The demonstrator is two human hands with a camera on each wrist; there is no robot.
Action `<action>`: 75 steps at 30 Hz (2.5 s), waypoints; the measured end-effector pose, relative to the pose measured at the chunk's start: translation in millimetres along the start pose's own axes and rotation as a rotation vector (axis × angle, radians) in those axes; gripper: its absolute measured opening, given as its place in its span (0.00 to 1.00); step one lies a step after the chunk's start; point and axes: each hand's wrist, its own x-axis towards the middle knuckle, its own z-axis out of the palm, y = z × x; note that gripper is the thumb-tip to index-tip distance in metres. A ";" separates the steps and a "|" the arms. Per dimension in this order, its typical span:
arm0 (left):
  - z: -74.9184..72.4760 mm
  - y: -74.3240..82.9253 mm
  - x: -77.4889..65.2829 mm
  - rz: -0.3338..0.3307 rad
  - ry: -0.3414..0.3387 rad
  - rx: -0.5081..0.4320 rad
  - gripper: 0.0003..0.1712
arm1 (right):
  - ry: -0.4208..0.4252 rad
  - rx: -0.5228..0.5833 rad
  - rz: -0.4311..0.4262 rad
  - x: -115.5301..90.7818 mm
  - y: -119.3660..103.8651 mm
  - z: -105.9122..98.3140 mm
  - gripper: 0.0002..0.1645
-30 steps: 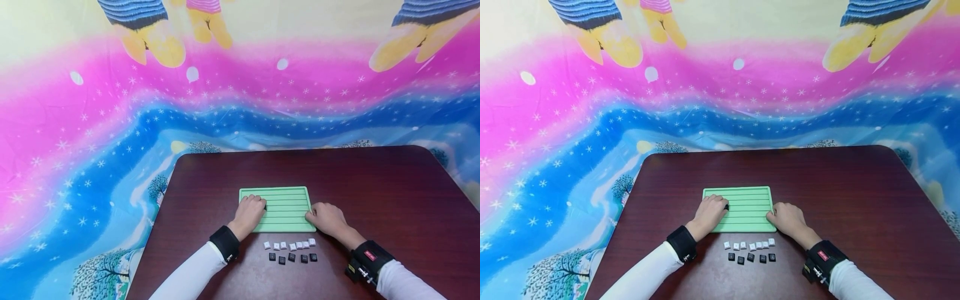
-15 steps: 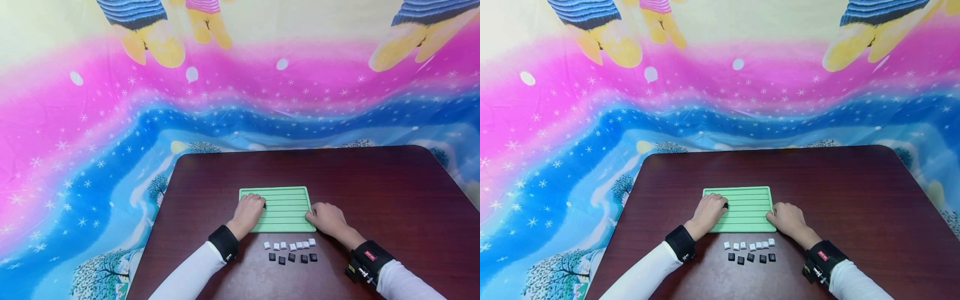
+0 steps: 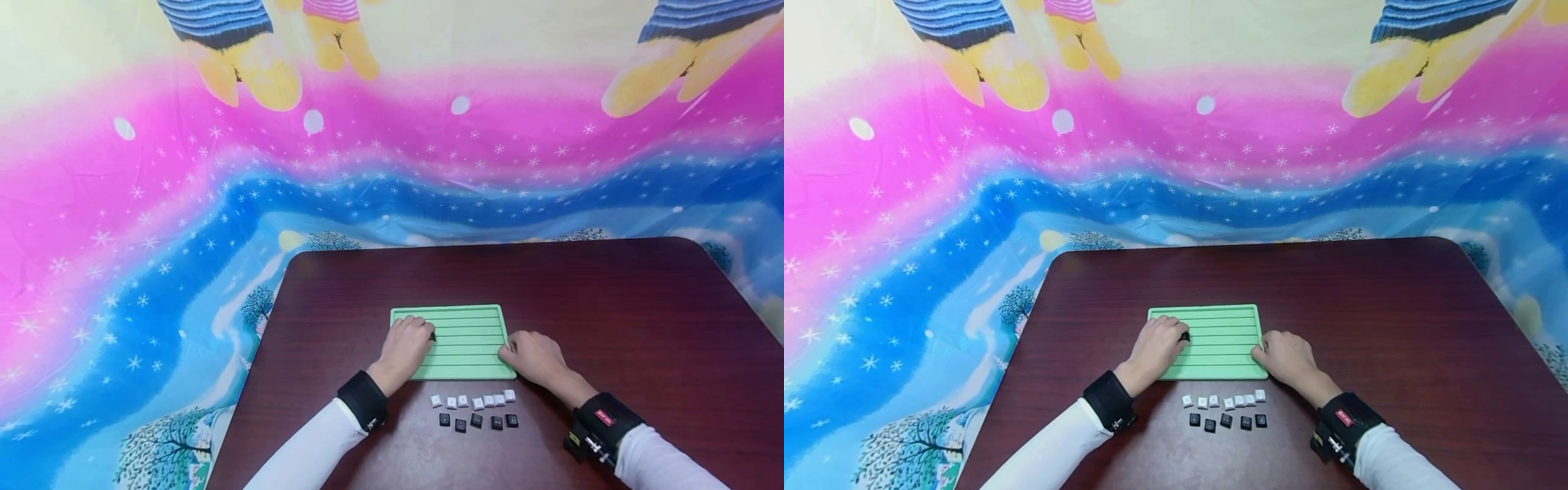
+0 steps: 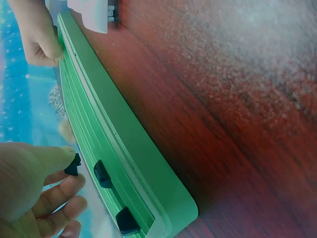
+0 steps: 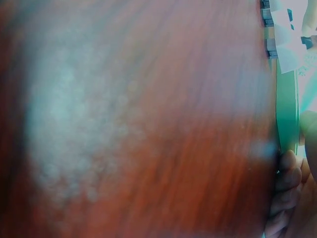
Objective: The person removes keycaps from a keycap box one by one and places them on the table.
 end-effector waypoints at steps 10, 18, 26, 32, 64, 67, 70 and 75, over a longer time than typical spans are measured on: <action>-4.3 -0.4 -4.4 0.002 0.030 0.007 0.02 | 0.001 0.005 -0.006 -0.1 0.1 0.1 0.24; -8.7 -0.1 -8.2 -0.001 0.024 0.016 0.03 | 0.006 0.005 -0.011 -0.5 -0.2 -0.1 0.25; -12.9 0.8 -12.6 -0.002 0.022 0.005 0.06 | 0.004 -0.002 -0.012 0.2 -1.1 -1.3 0.25; -16.1 1.5 -17.4 -0.002 0.028 -0.017 0.05 | 0.001 -0.004 -0.006 0.8 0.0 -0.3 0.25; -17.9 6.8 -43.1 -0.001 0.032 -0.081 0.08 | 0.001 0.012 -0.012 -0.4 1.9 0.4 0.25; -18.1 8.0 -45.3 0.002 0.032 -0.079 0.07 | 0.003 0.008 -0.010 -0.3 1.8 0.4 0.25; -17.4 9.1 -48.6 0.010 0.036 -0.076 0.07 | 0.003 0.008 -0.009 0.0 1.7 0.5 0.25; -13.8 10.1 -54.5 0.033 0.046 -0.073 0.08 | 0.003 0.007 -0.009 -0.1 0.8 0.4 0.25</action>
